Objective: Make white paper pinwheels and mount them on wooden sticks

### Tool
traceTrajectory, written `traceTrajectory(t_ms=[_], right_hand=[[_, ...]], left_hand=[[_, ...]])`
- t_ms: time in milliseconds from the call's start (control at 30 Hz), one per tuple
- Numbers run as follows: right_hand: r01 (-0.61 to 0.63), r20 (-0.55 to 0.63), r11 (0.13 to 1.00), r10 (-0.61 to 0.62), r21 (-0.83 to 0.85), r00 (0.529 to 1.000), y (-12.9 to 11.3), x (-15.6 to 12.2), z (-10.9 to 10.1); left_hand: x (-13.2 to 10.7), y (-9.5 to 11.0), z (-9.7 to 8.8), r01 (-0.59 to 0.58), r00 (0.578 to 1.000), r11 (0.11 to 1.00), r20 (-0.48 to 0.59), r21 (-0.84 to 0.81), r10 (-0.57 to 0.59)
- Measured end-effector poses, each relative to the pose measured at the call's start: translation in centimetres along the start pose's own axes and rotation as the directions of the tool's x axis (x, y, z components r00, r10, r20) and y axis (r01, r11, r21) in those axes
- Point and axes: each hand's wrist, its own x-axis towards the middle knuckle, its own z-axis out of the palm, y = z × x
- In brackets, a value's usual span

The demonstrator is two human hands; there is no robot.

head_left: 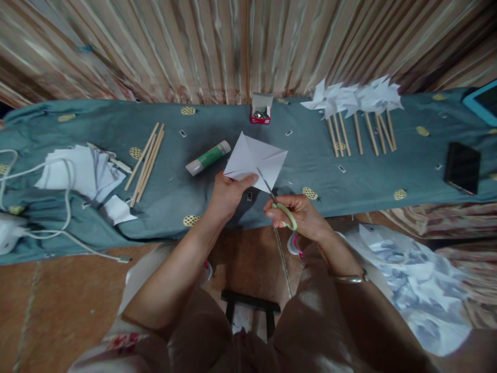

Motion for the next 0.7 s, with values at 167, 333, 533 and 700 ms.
traceTrajectory(t_ms=[167,333,533,700], right_hand=[[-0.009,0.032,1.0,0.009,0.007,0.999,0.0,-0.1,0.0],[-0.064,0.038,0.997,0.066,-0.041,0.997,0.4,-0.6,-0.5],[-0.05,-0.085,0.976,0.032,-0.212,0.996,0.9,-1.5,-2.4],[-0.001,-0.37,0.8,-0.277,-0.6,0.887,1.1,-1.8,-4.4]], left_hand=[[0.1,0.2,0.0,0.023,1.0,0.999,-0.004,-0.026,-0.023],[0.7,1.1,-0.4,0.005,0.999,0.998,-0.035,-0.06,-0.007],[1.3,0.6,-1.1,-0.011,0.998,0.999,-0.063,-0.044,0.009],[1.1,-0.6,-1.1,0.025,0.998,0.998,-0.053,0.064,-0.022]])
